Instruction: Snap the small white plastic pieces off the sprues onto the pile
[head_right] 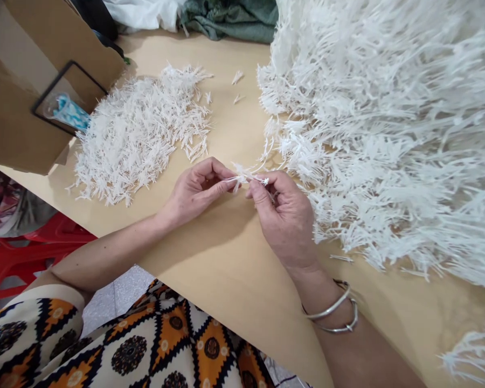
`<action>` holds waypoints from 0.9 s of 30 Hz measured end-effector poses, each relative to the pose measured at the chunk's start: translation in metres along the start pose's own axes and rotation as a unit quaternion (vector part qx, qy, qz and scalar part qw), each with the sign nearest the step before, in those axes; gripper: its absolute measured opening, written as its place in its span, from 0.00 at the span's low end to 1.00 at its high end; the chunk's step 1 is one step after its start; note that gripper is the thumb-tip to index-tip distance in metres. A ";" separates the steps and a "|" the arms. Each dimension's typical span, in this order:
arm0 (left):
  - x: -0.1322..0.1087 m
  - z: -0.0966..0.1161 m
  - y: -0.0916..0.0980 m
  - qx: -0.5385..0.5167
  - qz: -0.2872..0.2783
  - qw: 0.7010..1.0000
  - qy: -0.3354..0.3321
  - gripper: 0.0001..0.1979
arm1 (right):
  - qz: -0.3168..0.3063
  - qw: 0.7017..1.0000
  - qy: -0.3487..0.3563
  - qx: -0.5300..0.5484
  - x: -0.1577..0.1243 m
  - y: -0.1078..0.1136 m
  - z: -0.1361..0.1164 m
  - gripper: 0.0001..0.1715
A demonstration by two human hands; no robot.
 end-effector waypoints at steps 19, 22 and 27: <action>-0.003 0.028 -0.002 0.198 -0.027 0.974 -0.103 0.23 | -0.019 0.999 0.032 -0.019 -0.002 -0.003 -0.007 0.06; -0.004 0.031 -0.004 0.201 -0.033 0.972 -0.117 0.22 | -0.022 0.999 0.035 -0.023 -0.002 -0.004 -0.006 0.06; -0.006 0.033 -0.007 0.221 -0.044 0.967 -0.115 0.23 | -0.020 0.998 0.052 -0.001 -0.002 -0.004 -0.007 0.06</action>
Point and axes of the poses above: each hand's wrist, its own x-axis towards the middle knuckle, its own y-axis out of the back of the hand, z = x × y, the point moved 9 cm from there along x, towards the middle knuckle, and after that the axes turned 12 degrees about x, right-handed, at the moved point
